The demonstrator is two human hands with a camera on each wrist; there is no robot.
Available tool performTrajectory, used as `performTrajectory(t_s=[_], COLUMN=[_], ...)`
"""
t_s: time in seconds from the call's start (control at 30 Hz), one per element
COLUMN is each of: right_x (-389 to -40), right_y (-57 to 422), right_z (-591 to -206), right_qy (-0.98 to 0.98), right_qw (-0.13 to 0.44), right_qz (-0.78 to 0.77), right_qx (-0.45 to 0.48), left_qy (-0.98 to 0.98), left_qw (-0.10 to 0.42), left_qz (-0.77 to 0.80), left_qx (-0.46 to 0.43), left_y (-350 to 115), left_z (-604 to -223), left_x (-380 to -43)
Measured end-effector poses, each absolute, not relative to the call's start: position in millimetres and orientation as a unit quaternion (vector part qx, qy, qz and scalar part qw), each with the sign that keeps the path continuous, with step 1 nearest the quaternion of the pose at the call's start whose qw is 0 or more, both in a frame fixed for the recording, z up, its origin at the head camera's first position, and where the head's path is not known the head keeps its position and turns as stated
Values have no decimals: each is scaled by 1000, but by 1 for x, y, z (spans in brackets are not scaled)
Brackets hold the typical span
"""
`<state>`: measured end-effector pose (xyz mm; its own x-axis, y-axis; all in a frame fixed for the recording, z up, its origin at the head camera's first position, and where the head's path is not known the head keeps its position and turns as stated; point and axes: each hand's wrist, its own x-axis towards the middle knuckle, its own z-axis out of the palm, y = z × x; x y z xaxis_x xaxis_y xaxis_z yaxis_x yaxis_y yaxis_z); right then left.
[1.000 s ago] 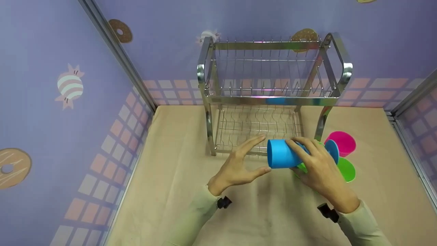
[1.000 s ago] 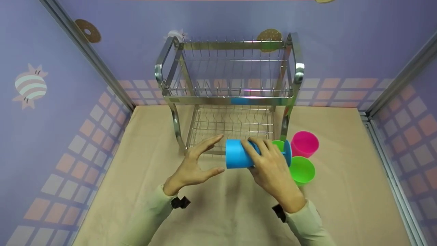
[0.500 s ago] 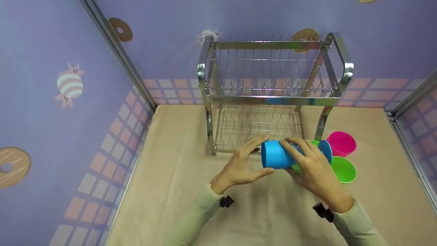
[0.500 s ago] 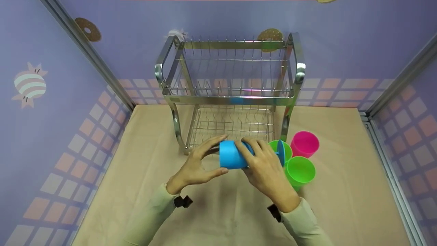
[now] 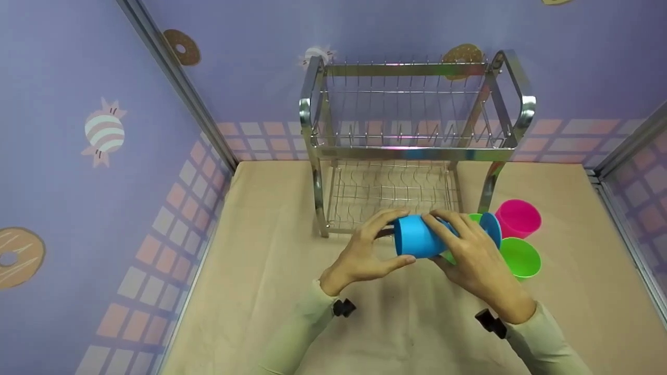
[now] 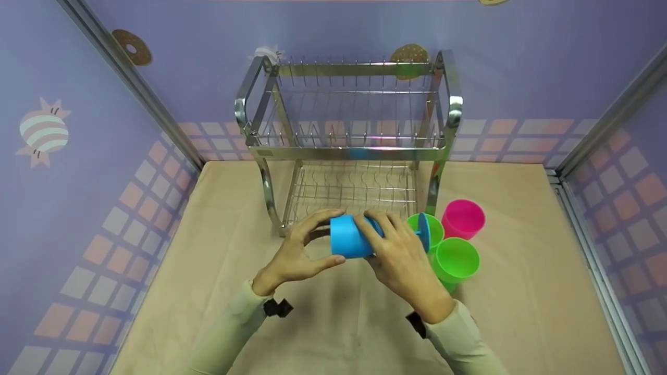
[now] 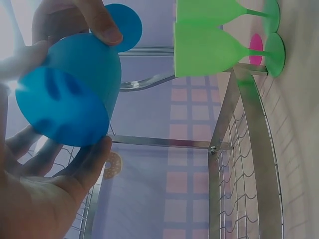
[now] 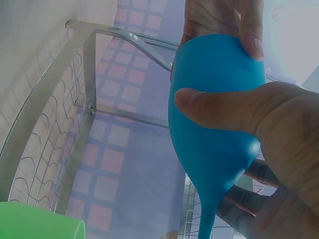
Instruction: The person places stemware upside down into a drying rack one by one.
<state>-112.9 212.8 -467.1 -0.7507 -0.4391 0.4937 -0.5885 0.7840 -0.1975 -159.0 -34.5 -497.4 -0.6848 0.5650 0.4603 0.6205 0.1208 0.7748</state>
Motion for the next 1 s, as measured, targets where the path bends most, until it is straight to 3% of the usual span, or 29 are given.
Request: performTrajectory(t_s=[0.23,0.53,0.67,0.8,1.0], right_x=[-111,-103,-103,-103,-101], right_y=[213,204,195,185,171], right_z=[-469,-485,-504,-523,-535], right_qy=[-912,-797,-756,-716,-643], right_qw=[237,395,415,368,204], right_qz=[179,327,413,533,722], right_qx=[284,318,292,261,155], left_qy=[-744,-759,-744,-735,-726], left_qw=[25,59,65,68,66], left_qz=[-546,-554,-576,-588,-598], left_qx=[-384,-338,-331,-332,-333], left_y=[-38,-54,-57,-58,-55], left_z=[-497,-494,-492,-490,-488], left_x=[-161,-166,-167,-166,-165])
